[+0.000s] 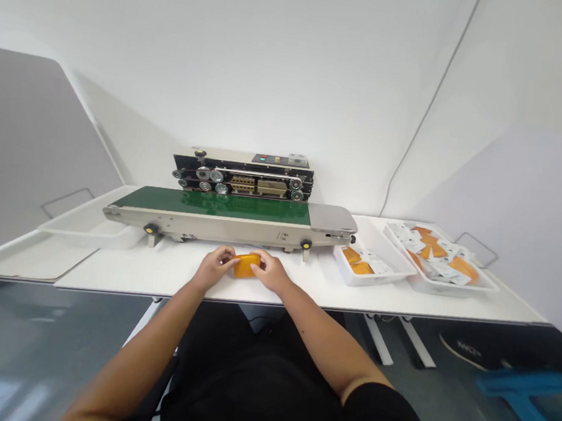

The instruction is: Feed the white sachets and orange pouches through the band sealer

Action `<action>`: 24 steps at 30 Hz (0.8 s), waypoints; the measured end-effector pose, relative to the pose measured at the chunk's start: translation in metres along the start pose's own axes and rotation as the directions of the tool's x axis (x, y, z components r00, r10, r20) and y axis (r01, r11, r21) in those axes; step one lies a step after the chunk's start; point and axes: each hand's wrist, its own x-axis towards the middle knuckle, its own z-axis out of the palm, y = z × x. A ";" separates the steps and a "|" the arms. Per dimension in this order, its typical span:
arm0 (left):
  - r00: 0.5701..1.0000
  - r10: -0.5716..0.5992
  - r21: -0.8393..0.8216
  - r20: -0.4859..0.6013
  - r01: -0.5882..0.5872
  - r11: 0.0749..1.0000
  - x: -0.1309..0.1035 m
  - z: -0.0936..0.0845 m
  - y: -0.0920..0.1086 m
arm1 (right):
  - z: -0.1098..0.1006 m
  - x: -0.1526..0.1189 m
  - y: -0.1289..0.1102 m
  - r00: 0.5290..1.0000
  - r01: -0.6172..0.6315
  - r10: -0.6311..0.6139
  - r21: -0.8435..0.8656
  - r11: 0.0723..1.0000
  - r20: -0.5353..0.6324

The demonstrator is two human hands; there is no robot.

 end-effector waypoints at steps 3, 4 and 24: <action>1.000 0.005 0.002 0.005 -0.005 1.000 0.000 0.000 0.000 | 0.000 0.001 0.003 1.000 -0.014 0.015 0.028 1.000 -0.019; 1.000 0.005 0.001 0.005 -0.005 1.000 0.000 0.000 0.001 | 0.000 0.001 0.005 0.999 -0.020 0.022 0.037 0.999 -0.033; 0.999 0.036 0.006 0.005 -0.036 0.999 -0.002 -0.002 0.003 | -0.131 0.069 -0.074 0.811 0.112 -0.051 0.070 0.991 -0.583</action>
